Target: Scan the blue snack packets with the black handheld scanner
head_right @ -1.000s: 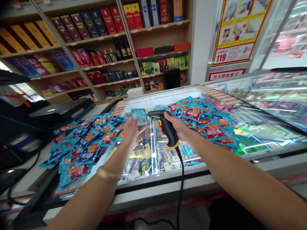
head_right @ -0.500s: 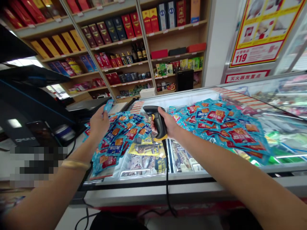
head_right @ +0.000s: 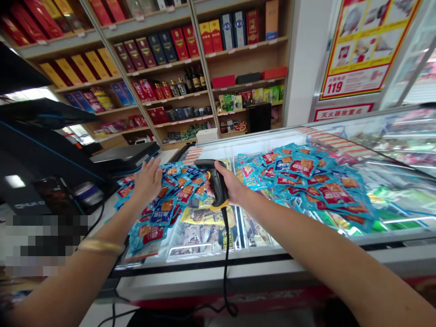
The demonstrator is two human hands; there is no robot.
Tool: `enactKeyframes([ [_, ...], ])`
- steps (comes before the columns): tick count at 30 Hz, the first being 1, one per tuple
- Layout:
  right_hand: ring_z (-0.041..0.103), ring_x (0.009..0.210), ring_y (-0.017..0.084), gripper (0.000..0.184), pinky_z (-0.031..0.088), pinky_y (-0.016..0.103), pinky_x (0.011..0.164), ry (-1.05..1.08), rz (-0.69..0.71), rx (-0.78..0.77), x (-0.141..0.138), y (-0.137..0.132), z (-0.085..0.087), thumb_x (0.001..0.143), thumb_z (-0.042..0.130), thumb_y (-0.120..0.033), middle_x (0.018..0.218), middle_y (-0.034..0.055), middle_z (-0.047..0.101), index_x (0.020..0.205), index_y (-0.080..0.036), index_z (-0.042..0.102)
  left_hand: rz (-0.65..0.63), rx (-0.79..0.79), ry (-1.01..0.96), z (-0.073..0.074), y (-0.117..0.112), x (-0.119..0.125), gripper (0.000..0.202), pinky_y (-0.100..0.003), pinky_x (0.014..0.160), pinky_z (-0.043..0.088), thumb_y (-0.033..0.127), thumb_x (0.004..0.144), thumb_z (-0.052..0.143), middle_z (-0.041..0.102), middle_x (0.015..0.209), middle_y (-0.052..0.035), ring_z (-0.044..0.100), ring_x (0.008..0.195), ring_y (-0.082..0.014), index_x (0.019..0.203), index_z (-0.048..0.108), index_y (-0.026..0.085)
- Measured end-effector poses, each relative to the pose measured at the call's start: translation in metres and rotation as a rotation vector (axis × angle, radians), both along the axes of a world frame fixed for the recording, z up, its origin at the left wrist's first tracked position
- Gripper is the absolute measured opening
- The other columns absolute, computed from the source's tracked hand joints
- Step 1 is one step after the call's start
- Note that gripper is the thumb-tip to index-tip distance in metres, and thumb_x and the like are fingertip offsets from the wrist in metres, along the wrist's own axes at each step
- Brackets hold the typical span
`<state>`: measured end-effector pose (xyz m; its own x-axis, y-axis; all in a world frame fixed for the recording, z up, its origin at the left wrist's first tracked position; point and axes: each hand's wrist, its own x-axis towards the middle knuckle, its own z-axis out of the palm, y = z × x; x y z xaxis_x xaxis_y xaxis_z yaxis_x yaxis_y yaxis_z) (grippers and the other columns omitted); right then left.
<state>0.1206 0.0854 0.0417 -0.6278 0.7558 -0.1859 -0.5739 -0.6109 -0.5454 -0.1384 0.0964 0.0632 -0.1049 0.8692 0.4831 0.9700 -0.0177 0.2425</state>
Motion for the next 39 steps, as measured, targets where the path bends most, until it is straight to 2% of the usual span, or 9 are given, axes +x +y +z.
enactKeyframes([
  [6,0.056,0.056,0.013,0.05,0.052,0.022,0.052,-0.016,-0.105,0.079,0.073,-0.003,0.006,0.094,0.035,-0.057,0.063,0.0065,0.057,0.083,-0.013,0.056,-0.363,0.078,-0.053,-0.007,0.007,0.087,0.051,-0.053,0.113,0.027,0.04,0.095,0.029,0.041,0.148,-0.0124,0.031,0.141,-0.0278,0.139,0.044,0.017],
  [11,0.055,0.056,0.014,0.05,0.051,0.023,0.051,-0.049,-0.292,0.12,0.144,-0.016,0.011,0.094,0.034,-0.058,0.064,0.0064,0.056,0.083,-0.015,0.056,-0.579,-0.045,-0.073,-0.025,0.002,0.182,0.054,-0.048,0.115,0.027,0.041,0.093,0.039,0.039,0.15,-0.0119,0.032,0.141,-0.0262,0.142,0.038,0.018],
  [16,0.054,0.057,0.016,0.049,0.052,0.027,0.051,-0.103,-0.455,0.161,0.202,-0.03,0.017,0.094,0.033,-0.057,0.065,0.0063,0.056,0.083,-0.017,0.058,-0.722,-0.189,-0.047,-0.034,0.003,0.267,0.064,-0.043,0.117,0.024,0.043,0.09,0.047,0.033,0.153,-0.0158,0.027,0.143,-0.0265,0.145,0.033,0.012],
  [18,0.053,0.056,0.016,0.05,0.051,0.027,0.051,-0.147,-0.501,0.193,0.22,-0.032,0.017,0.093,0.035,-0.06,0.065,0.0061,0.056,0.082,-0.017,0.059,-0.763,-0.203,-0.025,-0.035,0.006,0.295,0.067,-0.045,0.117,0.024,0.046,0.088,0.049,0.031,0.154,-0.014,0.025,0.143,-0.0272,0.145,0.033,0.015],
  [22,0.054,0.056,0.015,0.053,0.05,0.026,0.052,-0.19,-0.578,0.212,0.244,-0.033,0.012,0.093,0.032,-0.061,0.065,0.006,0.055,0.08,-0.018,0.06,-0.769,-0.253,0.046,-0.037,0.009,0.335,0.071,-0.063,0.112,0.021,0.061,0.083,0.051,0.023,0.158,-0.0068,0.015,0.144,-0.0385,0.146,0.032,0.032],
  [24,0.054,0.057,0.015,0.053,0.05,0.026,0.051,-0.183,-0.599,0.177,0.248,-0.031,0.007,0.094,0.031,-0.06,0.065,0.0066,0.056,0.081,-0.017,0.059,-0.77,-0.303,0.085,-0.039,0.009,0.342,0.071,-0.069,0.108,0.021,0.065,0.082,0.048,0.02,0.158,-0.0044,0.013,0.143,-0.0439,0.145,0.03,0.039],
  [27,0.055,0.056,0.015,0.05,0.051,0.025,0.05,-0.168,-0.577,0.148,0.248,-0.028,-0.003,0.093,0.034,-0.059,0.066,0.0064,0.057,0.082,-0.016,0.058,-0.76,-0.323,0.127,-0.044,0.006,0.336,0.066,-0.068,0.106,0.025,0.064,0.086,0.042,0.023,0.157,-0.0048,0.019,0.141,-0.0451,0.146,0.028,0.042],
  [34,0.055,0.053,0.017,0.042,0.052,0.028,0.05,-0.149,-0.564,0.177,0.227,-0.025,-0.013,0.093,0.04,-0.055,0.06,0.0042,0.057,0.087,-0.018,0.059,-0.771,-0.268,0.208,-0.053,-0.008,0.288,0.057,-0.061,0.11,0.026,0.058,0.089,0.041,0.037,0.149,-0.0044,0.031,0.137,-0.0375,0.143,0.034,0.041],
  [39,0.056,0.052,0.016,0.043,0.052,0.027,0.048,-0.165,-0.533,0.151,0.206,-0.033,-0.016,0.095,0.037,-0.052,0.061,0.0051,0.058,0.084,-0.017,0.059,-0.776,-0.236,0.207,-0.052,-0.024,0.263,0.06,-0.058,0.111,0.026,0.056,0.083,0.054,0.042,0.146,-0.006,0.038,0.133,-0.0356,0.139,0.042,0.037],
])
